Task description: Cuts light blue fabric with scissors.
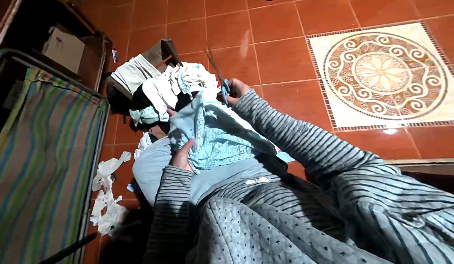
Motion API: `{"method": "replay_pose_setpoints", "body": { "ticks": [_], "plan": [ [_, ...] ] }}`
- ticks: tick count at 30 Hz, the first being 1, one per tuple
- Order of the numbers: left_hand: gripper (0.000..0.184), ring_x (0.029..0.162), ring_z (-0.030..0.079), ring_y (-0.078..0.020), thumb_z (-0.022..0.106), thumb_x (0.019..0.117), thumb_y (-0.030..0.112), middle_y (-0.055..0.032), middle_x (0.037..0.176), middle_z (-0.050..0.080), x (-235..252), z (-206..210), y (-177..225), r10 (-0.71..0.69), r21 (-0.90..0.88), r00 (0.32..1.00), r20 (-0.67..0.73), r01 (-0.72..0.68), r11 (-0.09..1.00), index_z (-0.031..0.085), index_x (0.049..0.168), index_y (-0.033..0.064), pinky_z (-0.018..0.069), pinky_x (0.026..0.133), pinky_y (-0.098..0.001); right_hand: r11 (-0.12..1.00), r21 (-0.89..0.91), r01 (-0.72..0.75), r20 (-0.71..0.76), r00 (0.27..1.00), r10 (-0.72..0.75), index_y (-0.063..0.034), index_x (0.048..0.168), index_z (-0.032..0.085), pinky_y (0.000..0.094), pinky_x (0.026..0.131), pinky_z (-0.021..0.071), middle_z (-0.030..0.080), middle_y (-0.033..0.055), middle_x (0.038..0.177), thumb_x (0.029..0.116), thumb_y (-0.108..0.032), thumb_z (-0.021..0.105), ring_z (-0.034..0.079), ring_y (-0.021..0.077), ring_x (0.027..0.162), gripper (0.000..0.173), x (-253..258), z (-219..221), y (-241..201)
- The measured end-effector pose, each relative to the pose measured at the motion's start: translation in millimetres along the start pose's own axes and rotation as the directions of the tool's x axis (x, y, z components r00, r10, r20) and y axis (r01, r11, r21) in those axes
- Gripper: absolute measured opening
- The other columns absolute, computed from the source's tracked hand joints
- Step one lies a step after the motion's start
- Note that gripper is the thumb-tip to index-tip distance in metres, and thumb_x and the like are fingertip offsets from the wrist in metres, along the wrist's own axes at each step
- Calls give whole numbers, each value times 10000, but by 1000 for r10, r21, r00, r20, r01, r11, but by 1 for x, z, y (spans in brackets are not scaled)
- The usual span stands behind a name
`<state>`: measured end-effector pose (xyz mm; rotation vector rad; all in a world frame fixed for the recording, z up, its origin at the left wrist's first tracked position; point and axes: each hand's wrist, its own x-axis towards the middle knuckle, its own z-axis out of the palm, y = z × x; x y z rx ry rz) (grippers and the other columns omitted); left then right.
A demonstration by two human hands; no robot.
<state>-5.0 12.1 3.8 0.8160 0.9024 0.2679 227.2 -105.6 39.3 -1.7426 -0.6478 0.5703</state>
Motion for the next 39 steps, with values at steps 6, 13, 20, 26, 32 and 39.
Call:
{"method": "replay_pose_setpoints", "body": {
  "ticks": [6, 13, 20, 26, 32, 39],
  "plan": [
    [322, 898, 709, -213, 328, 1104, 239, -120, 992, 701, 2, -6, -1, -67, -190, 993, -93, 48, 981, 558, 1232, 55, 604, 776, -404, 998, -55, 24, 85, 996, -20, 63, 1184, 548, 393, 712, 599, 693, 149, 961, 802, -92, 749, 694, 194, 772, 459, -79, -25, 61],
    [311, 959, 712, -220, 357, 1105, 229, -122, 1051, 708, -21, 1, -13, -172, -46, 981, 86, 177, 983, 530, 1289, 48, 602, 847, -420, 877, -469, -105, 343, 893, 291, 101, 1154, 609, 538, 811, 535, 679, 258, 951, 823, -21, 719, 678, 354, 861, 370, -145, -45, 22],
    [253, 787, 699, -211, 316, 1009, 125, -113, 862, 682, -23, 13, -11, -123, -175, 989, -76, 109, 979, 553, 1060, 54, 593, 693, -400, 894, -342, -289, 683, 577, 448, 40, 1000, 604, 306, 701, 521, 617, 53, 828, 828, 101, 650, 613, 104, 744, 188, -134, -57, -12],
    [443, 1121, 655, -225, 310, 1114, 371, -124, 1238, 658, -16, 22, -13, -53, -70, 998, -28, 51, 996, 486, 1422, 104, 562, 937, -448, 935, -315, -162, 361, 891, 276, 69, 1137, 636, 410, 830, 553, 700, 169, 954, 903, -154, 717, 677, 203, 854, 333, -123, -35, 15],
    [308, 916, 682, -246, 616, 889, -72, -189, 1024, 675, -11, 45, -4, -9, 152, 977, -214, 42, 987, 580, 1194, -56, 589, 794, -415, 900, -401, -172, 262, 920, 293, 65, 1159, 644, 510, 839, 527, 693, 209, 955, 923, -273, 735, 670, 297, 857, 422, -120, -26, 20],
    [194, 481, 475, -71, 432, 1050, 122, -16, 632, 519, 6, 48, -3, -158, -32, 987, 15, 158, 987, 557, 914, 65, 442, 471, -198, 906, -384, -180, 285, 910, 301, 52, 1144, 635, 443, 797, 531, 685, 166, 936, 920, -265, 726, 655, 229, 821, 399, -123, -26, 22]
  ]
}}
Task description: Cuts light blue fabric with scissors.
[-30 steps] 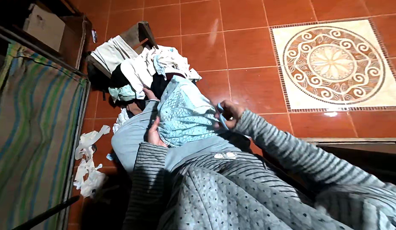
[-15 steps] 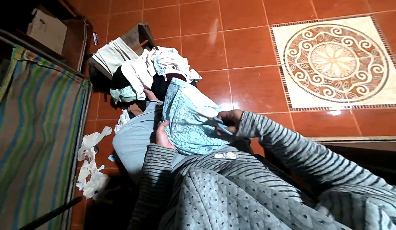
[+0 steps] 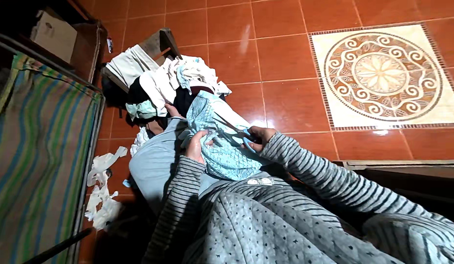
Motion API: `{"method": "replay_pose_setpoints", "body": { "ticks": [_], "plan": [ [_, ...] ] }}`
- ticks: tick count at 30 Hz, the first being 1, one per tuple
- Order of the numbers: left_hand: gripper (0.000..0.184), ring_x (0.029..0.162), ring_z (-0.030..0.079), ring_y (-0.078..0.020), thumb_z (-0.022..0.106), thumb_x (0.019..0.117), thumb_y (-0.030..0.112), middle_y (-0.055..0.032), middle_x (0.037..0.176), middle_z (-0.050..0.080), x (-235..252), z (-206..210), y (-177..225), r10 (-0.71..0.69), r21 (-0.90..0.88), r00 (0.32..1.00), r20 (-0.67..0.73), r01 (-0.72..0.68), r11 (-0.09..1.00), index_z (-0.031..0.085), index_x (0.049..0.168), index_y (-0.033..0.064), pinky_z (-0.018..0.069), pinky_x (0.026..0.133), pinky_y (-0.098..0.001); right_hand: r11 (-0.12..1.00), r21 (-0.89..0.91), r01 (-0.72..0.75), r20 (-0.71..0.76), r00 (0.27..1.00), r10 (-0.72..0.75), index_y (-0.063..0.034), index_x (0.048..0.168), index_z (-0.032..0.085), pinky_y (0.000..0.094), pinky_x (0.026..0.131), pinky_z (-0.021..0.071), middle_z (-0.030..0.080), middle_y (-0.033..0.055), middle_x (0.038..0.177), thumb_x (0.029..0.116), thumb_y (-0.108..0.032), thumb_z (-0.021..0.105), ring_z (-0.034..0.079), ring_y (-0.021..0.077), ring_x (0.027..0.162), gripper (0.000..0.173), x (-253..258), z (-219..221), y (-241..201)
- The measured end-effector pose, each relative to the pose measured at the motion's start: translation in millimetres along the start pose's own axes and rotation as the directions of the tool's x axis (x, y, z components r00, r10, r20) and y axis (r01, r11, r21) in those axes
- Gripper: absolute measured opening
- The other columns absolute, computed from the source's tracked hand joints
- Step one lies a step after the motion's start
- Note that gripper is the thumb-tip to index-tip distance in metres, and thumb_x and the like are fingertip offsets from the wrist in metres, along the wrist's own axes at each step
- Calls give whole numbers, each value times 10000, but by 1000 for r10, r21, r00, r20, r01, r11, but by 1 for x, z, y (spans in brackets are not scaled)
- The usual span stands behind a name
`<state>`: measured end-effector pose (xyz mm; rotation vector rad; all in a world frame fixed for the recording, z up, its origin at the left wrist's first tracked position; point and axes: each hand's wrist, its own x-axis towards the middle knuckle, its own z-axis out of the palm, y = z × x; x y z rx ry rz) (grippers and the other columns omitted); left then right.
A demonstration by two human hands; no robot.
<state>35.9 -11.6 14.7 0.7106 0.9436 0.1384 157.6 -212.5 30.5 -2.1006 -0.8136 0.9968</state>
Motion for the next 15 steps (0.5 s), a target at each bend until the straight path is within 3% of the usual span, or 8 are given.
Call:
{"method": "replay_pose_setpoints", "body": {
  "ticks": [1, 4, 9, 11, 15],
  "plan": [
    [207, 484, 462, -61, 464, 1076, 163, -15, 658, 538, 1, -2, -1, 0, 25, 999, 38, -1, 1000, 597, 960, 54, 435, 473, -191, 1000, -6, -2, 0, 1000, 2, 44, 1143, 635, 445, 793, 531, 684, 161, 931, 918, -270, 725, 656, 227, 817, 397, 0, 0, 1],
    [152, 477, 458, -53, 540, 1053, 144, -9, 644, 550, 0, -2, -1, 0, 85, 999, 54, -4, 996, 605, 949, 54, 430, 472, -189, 997, -60, -45, 15, 999, 46, 39, 1176, 631, 503, 817, 529, 693, 191, 965, 925, -270, 719, 672, 284, 848, 408, -2, -1, -1],
    [182, 497, 471, -69, 430, 1058, 98, -26, 668, 552, -3, -5, -2, -17, 19, 998, 65, 16, 1000, 590, 982, 55, 429, 473, -206, 978, -201, -51, 1, 999, 53, 51, 1209, 636, 594, 850, 514, 697, 249, 1002, 908, -265, 724, 683, 393, 910, 445, -7, 0, -10],
    [165, 507, 496, -83, 460, 1048, 86, -39, 670, 568, -6, -2, -3, 12, 50, 1000, 17, -12, 999, 590, 955, 46, 454, 486, -220, 971, -235, -50, -3, 999, 50, 39, 1223, 636, 607, 865, 512, 703, 247, 1017, 909, -280, 725, 690, 402, 934, 457, -8, 1, -11],
    [129, 687, 633, -140, 617, 998, 74, -93, 840, 665, -19, 7, -2, 130, 219, 988, -84, -109, 970, 616, 1098, -8, 561, 656, -290, 964, -262, -42, -37, 999, 34, 38, 1198, 645, 634, 836, 517, 709, 247, 990, 901, -272, 743, 698, 424, 915, 441, -7, 5, -8]
  ]
}}
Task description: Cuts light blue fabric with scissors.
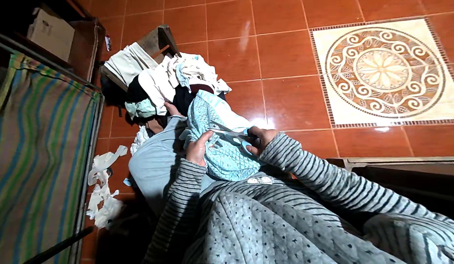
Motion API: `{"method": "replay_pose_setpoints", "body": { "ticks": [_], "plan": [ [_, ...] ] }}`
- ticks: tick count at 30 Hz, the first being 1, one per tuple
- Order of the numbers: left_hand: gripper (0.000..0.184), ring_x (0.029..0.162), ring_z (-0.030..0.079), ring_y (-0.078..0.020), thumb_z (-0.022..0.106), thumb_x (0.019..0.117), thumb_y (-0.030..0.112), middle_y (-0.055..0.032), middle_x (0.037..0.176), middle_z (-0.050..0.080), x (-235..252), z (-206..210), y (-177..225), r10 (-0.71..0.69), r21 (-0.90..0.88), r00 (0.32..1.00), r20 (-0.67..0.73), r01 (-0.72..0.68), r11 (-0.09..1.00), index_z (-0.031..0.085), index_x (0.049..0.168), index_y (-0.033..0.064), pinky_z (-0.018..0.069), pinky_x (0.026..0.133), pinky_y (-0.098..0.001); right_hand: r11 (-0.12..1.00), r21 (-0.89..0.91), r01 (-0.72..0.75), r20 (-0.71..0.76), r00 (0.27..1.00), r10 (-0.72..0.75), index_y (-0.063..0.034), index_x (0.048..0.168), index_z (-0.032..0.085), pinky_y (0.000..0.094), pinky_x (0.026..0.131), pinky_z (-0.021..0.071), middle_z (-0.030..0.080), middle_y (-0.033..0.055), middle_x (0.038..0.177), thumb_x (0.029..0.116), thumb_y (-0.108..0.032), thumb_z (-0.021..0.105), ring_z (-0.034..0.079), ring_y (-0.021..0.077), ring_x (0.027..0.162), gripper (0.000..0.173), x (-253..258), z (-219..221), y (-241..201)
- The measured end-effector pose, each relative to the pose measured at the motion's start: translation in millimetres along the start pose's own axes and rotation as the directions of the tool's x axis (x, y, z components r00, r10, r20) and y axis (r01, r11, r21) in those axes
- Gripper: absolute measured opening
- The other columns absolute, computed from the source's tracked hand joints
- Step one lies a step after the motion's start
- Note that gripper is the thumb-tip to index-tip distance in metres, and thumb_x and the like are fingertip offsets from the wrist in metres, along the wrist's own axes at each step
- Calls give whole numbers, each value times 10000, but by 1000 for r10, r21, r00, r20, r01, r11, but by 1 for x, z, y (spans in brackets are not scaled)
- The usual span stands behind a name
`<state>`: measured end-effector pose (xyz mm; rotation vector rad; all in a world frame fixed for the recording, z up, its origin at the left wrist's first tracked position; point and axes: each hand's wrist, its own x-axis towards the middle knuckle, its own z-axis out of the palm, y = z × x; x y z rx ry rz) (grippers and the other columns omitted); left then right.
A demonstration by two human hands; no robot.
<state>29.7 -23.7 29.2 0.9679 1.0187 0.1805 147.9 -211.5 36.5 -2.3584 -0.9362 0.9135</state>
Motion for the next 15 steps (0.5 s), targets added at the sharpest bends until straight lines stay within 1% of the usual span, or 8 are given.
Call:
{"method": "replay_pose_setpoints", "body": {
  "ticks": [2, 3, 4, 8, 12, 15],
  "plan": [
    [281, 873, 670, -158, 668, 973, 75, -124, 1007, 683, -5, 2, 1, 57, 81, 998, -8, -56, 995, 591, 1224, -25, 575, 798, -322, 1000, 2, -6, 4, 1000, 6, 43, 1201, 641, 638, 847, 512, 707, 256, 1004, 901, -266, 738, 695, 435, 939, 441, 0, -1, -1],
    [354, 969, 667, -170, 683, 963, 72, -142, 1093, 676, -7, 2, 1, 77, 103, 997, -6, -76, 992, 567, 1282, -30, 565, 868, -337, 1000, 0, -9, 8, 1000, 9, 45, 1206, 637, 638, 855, 511, 705, 260, 1016, 905, -268, 738, 694, 438, 951, 445, 0, -2, -3],
    [395, 1023, 666, -182, 693, 954, 65, -156, 1139, 672, -8, 3, 0, 94, 114, 996, -8, -93, 989, 552, 1309, -35, 561, 906, -350, 1000, -9, -8, 5, 1000, 9, 45, 1208, 635, 634, 858, 511, 705, 259, 1023, 909, -270, 735, 694, 435, 956, 446, -1, -3, -4],
    [451, 1067, 661, -179, 715, 935, 53, -164, 1175, 664, -10, 5, -1, 134, 137, 991, 12, -135, 981, 531, 1335, -41, 559, 939, -348, 999, -52, 15, -66, 998, -18, 32, 1161, 651, 636, 819, 521, 706, 249, 978, 901, -295, 743, 699, 432, 918, 428, -3, 0, -6],
    [453, 1063, 657, -155, 717, 923, 29, -147, 1166, 665, -12, 5, -3, 180, 140, 983, 44, -184, 973, 532, 1331, -39, 558, 938, -335, 998, -68, 11, -40, 999, -14, 29, 1197, 639, 641, 843, 514, 705, 254, 1013, 909, -309, 736, 694, 441, 956, 455, -1, -1, -5],
    [436, 1041, 662, -147, 720, 917, 17, -139, 1144, 671, -12, 6, -4, 198, 134, 979, 43, -202, 970, 544, 1311, -43, 562, 923, -321, 998, -63, 31, -49, 998, -34, 23, 1164, 649, 645, 802, 515, 707, 247, 957, 916, -318, 719, 699, 440, 901, 427, -1, 1, -3]
  ]
}}
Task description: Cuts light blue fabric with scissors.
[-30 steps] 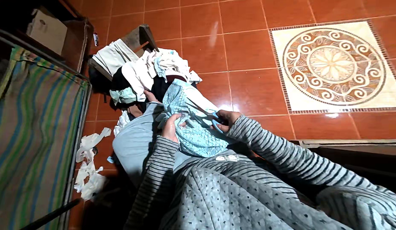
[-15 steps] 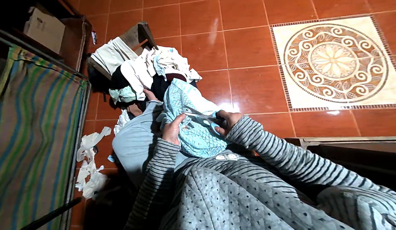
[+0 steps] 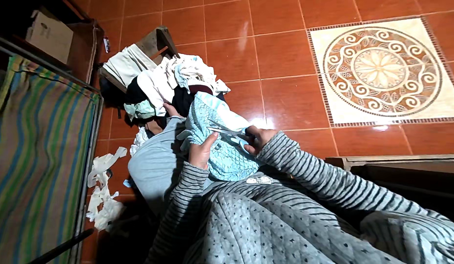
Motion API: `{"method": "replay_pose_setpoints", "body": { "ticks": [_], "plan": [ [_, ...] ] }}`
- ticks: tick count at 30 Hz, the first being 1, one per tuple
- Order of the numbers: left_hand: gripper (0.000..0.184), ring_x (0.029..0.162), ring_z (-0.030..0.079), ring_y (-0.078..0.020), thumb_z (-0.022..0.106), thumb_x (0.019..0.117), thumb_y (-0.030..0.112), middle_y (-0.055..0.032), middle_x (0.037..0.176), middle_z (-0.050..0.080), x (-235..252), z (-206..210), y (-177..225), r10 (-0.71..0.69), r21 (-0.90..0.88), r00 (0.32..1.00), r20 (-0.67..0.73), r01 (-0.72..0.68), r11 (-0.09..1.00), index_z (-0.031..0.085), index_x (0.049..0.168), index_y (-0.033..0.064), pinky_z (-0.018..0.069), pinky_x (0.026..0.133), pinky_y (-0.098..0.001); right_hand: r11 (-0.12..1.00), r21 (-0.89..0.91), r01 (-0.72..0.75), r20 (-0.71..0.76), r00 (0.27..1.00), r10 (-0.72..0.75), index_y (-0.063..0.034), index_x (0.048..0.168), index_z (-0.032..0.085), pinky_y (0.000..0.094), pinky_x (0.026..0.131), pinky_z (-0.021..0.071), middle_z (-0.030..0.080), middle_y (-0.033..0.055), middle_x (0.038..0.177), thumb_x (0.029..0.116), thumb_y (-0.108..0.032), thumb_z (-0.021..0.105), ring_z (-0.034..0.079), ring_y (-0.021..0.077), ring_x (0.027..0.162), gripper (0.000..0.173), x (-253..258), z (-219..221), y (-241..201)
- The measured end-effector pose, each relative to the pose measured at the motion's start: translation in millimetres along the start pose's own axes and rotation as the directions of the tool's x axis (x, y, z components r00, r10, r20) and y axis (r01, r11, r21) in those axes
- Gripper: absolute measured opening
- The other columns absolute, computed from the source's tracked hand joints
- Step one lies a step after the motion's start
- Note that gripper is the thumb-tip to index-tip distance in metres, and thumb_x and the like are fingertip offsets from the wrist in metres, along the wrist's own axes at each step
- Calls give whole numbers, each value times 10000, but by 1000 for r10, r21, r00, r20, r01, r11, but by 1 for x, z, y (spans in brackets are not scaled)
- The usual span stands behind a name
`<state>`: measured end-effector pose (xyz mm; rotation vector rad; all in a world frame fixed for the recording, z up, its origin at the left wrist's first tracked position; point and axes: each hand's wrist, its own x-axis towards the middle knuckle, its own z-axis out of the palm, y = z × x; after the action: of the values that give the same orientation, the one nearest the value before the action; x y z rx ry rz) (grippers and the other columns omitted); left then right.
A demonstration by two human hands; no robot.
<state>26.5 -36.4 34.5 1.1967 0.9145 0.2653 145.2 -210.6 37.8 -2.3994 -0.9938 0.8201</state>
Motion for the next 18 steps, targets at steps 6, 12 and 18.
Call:
{"method": "replay_pose_setpoints", "body": {
  "ticks": [6, 12, 18],
  "plan": [
    [441, 1056, 662, -151, 727, 917, 28, -148, 1155, 672, -1, 1, 1, -12, -1, 1000, -8, 12, 1000, 544, 1313, -45, 557, 942, -327, 1000, 4, -21, 46, 999, 21, 9, 1153, 655, 651, 776, 512, 706, 241, 907, 938, -315, 694, 700, 438, 856, 390, 2, 3, 3],
    [434, 1074, 657, -184, 707, 947, 74, -158, 1176, 666, -1, 3, 3, -98, -30, 995, -23, 98, 995, 538, 1331, -34, 556, 940, -360, 999, 27, -39, 97, 995, 36, 11, 1205, 638, 649, 839, 501, 706, 255, 973, 960, -350, 649, 694, 444, 930, 436, 3, 2, 2],
    [303, 910, 682, -182, 680, 974, 114, -137, 1029, 690, 0, 2, 3, -186, -94, 982, -15, 184, 978, 596, 1231, -21, 582, 827, -344, 1000, 7, -16, 59, 998, 16, 8, 1154, 651, 650, 777, 514, 705, 239, 896, 947, -297, 682, 701, 436, 853, 370, 3, 5, 6]
  ]
}}
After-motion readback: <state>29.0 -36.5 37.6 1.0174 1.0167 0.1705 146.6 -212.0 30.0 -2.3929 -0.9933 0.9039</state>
